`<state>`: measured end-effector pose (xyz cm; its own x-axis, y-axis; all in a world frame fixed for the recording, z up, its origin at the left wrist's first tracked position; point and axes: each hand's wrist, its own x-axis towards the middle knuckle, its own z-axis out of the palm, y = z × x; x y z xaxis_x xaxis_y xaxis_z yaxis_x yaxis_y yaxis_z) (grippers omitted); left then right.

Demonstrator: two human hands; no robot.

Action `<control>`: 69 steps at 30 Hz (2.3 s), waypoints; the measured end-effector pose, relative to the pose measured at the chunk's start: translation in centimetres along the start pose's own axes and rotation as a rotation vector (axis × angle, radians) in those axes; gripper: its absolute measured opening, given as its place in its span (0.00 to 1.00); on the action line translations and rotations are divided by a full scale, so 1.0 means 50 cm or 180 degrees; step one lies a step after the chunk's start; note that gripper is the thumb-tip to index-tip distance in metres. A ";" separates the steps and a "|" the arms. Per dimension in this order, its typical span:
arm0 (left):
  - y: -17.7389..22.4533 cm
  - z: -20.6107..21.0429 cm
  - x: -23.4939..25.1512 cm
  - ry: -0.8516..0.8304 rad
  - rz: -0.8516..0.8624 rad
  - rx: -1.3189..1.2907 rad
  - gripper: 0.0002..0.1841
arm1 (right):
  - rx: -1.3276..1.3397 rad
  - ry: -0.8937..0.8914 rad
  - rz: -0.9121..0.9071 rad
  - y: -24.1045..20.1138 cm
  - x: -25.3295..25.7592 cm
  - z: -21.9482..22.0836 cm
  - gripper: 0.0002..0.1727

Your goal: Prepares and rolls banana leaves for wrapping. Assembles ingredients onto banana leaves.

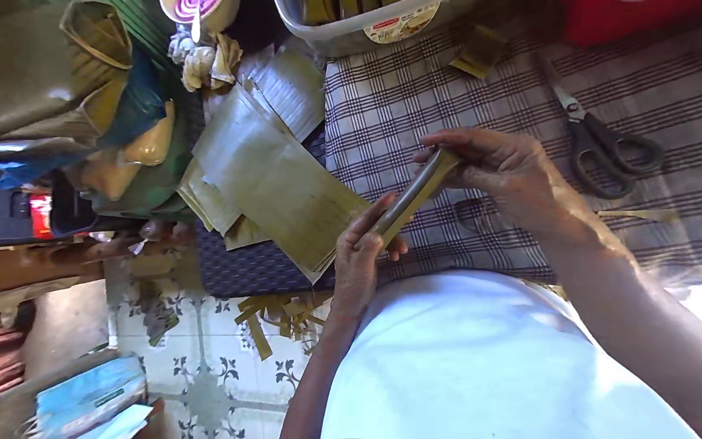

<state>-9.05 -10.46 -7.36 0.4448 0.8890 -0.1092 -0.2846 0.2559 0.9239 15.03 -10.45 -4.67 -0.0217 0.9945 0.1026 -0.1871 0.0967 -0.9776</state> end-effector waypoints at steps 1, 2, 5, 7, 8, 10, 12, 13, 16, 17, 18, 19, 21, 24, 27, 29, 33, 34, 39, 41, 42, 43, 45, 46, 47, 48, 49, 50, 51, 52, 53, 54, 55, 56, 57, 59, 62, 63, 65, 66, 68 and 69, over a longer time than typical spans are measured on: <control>0.002 0.005 0.001 0.0128 0.0097 0.0112 0.28 | 0.0084 0.0041 0.0042 0.002 0.001 -0.001 0.22; 0.004 0.010 0.003 0.0265 0.0202 0.0187 0.27 | 0.0145 0.0076 0.0088 0.002 0.002 -0.001 0.22; 0.005 0.022 0.009 0.0589 0.0317 0.0205 0.21 | 0.0195 0.0145 0.0272 -0.004 0.004 0.001 0.22; 0.003 0.028 0.011 0.0698 0.0280 0.0185 0.20 | 0.0160 0.0076 0.0359 -0.006 0.002 0.005 0.24; 0.001 0.031 0.012 0.0741 0.0244 0.0151 0.19 | 0.0153 0.0002 0.0397 -0.008 0.001 0.006 0.27; -0.001 0.036 0.012 0.0755 0.0160 0.0047 0.20 | 0.0175 -0.0126 0.0487 -0.011 -0.003 0.014 0.34; 0.001 0.039 0.012 0.0657 0.0096 -0.0087 0.20 | 0.0044 0.0036 0.0372 0.000 -0.004 0.030 0.38; 0.005 0.042 0.012 0.0567 0.0058 -0.0114 0.19 | -0.0062 0.0217 0.0307 0.008 -0.002 0.037 0.37; 0.021 0.040 0.008 0.0066 -0.0107 -0.0154 0.19 | 0.0059 0.0698 0.0319 0.022 0.006 0.042 0.28; 0.025 0.035 0.006 -0.0131 -0.0175 -0.0192 0.21 | 0.0224 0.0751 0.0386 0.022 0.009 0.036 0.25; 0.025 0.031 0.004 -0.0267 -0.0230 -0.0251 0.23 | 0.0363 0.0781 0.0467 0.020 0.012 0.030 0.22; 0.025 0.029 0.001 -0.0350 -0.0263 -0.0305 0.24 | 0.0487 0.0797 0.0535 0.017 0.014 0.025 0.19; 0.023 0.029 0.000 -0.0402 -0.0288 -0.0363 0.25 | 0.0630 0.0831 0.0603 0.012 0.017 0.017 0.16; 0.018 0.037 0.003 -0.0174 -0.0221 -0.0395 0.25 | 0.0700 0.0913 0.0638 0.009 0.021 0.018 0.15; 0.010 0.048 0.008 0.0206 -0.0082 -0.0467 0.25 | 0.0662 0.1107 0.0554 0.009 0.026 0.029 0.16; 0.011 0.048 0.014 0.0325 -0.0026 -0.0517 0.25 | 0.0632 0.1198 0.0433 0.016 0.029 0.035 0.16; 0.014 0.042 0.018 0.0193 -0.0202 -0.0509 0.23 | 0.0562 0.1241 0.0497 0.014 0.027 0.037 0.16; 0.015 0.042 0.018 0.0130 -0.0270 -0.0507 0.23 | 0.0498 0.1202 0.0483 0.013 0.025 0.037 0.17; 0.010 0.045 0.020 0.0021 -0.0326 -0.0662 0.25 | -0.0284 0.0533 0.0067 0.010 0.012 0.037 0.58; 0.008 0.042 0.022 -0.0106 -0.0230 -0.0678 0.26 | -0.0328 0.0460 -0.0099 0.012 0.018 0.034 0.61; 0.007 0.039 0.023 -0.0222 -0.0178 -0.0676 0.28 | -0.0290 0.0439 -0.0150 0.011 0.022 0.029 0.57; 0.007 0.037 0.024 -0.0322 -0.0139 -0.0683 0.29 | -0.0203 0.0451 -0.0168 0.007 0.025 0.026 0.50; 0.007 0.035 0.025 -0.0461 -0.0105 -0.0723 0.31 | 0.0096 0.0583 -0.0191 -0.003 0.032 0.025 0.32; 0.007 0.033 0.024 -0.0518 -0.0094 -0.0706 0.31 | 0.0306 0.0740 -0.0137 -0.009 0.037 0.030 0.24; 0.008 0.032 0.024 -0.0576 -0.0100 -0.0650 0.32 | 0.0489 0.0857 -0.0021 -0.016 0.042 0.033 0.18; 0.010 0.033 0.024 -0.0607 -0.0124 -0.0581 0.31 | 0.0673 0.0917 0.0094 -0.021 0.045 0.034 0.16; 0.012 0.034 0.023 -0.0627 -0.0161 -0.0493 0.31 | 0.0888 0.0936 0.0192 -0.023 0.047 0.035 0.16; 0.014 0.036 0.024 -0.0655 -0.0195 -0.0395 0.30 | 0.1100 0.0944 0.0302 -0.025 0.049 0.037 0.17; 0.015 0.038 0.026 -0.0684 -0.0203 -0.0300 0.28 | 0.1304 0.0965 0.0409 -0.028 0.051 0.041 0.19; 0.013 0.039 0.028 -0.0714 -0.0199 -0.0252 0.28 | 0.1485 0.1016 0.0504 -0.031 0.053 0.047 0.20; 0.009 0.042 0.030 -0.0716 -0.0183 -0.0224 0.27 | 0.1624 0.1087 0.0566 -0.034 0.054 0.055 0.20; 0.005 0.044 0.030 -0.0672 -0.0166 -0.0199 0.27 | 0.1693 0.1154 0.0605 -0.035 0.054 0.063 0.21; 0.001 0.048 0.030 -0.0615 -0.0166 -0.0195 0.27 | 0.1698 0.1183 0.0624 -0.034 0.052 0.069 0.23; -0.003 0.050 0.031 -0.0568 -0.0169 -0.0193 0.28 | 0.1702 0.1200 0.0604 -0.031 0.052 0.074 0.23; -0.007 0.053 0.034 -0.0506 -0.0154 -0.0163 0.28 | 0.1737 0.1204 0.0555 -0.026 0.056 0.075 0.23; -0.011 0.055 0.043 -0.0350 -0.0081 -0.0048 0.27 | 0.1778 0.1183 0.0431 -0.012 0.071 0.074 0.22; -0.012 0.052 0.056 -0.0055 -0.0030 0.0297 0.26 | 0.1680 0.1121 0.0340 0.011 0.095 0.061 0.21; -0.008 0.050 0.062 -0.0008 0.0004 0.0446 0.26 | 0.1636 0.1082 0.0323 0.014 0.103 0.057 0.21; 0.001 0.040 0.082 -0.0070 0.0176 0.0793 0.27 | 0.1422 0.0954 0.0272 0.013 0.121 0.048 0.21; 0.008 0.033 0.095 -0.0157 0.0288 0.1003 0.27 | 0.1228 0.0883 0.0262 0.009 0.132 0.042 0.20; 0.027 0.023 0.128 -0.0263 0.0481 0.1436 0.27 | 0.0808 0.0667 0.0246 -0.006 0.159 0.029 0.19; 0.039 0.018 0.147 -0.0295 0.0591 0.1589 0.26 | 0.0651 0.0563 0.0256 -0.023 0.177 0.026 0.18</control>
<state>-5.56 -3.80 -6.05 0.5049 0.8590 0.0846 0.0626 -0.1342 0.9890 13.78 -1.84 -2.40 0.1241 0.9920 -0.0250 -0.3864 0.0251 -0.9220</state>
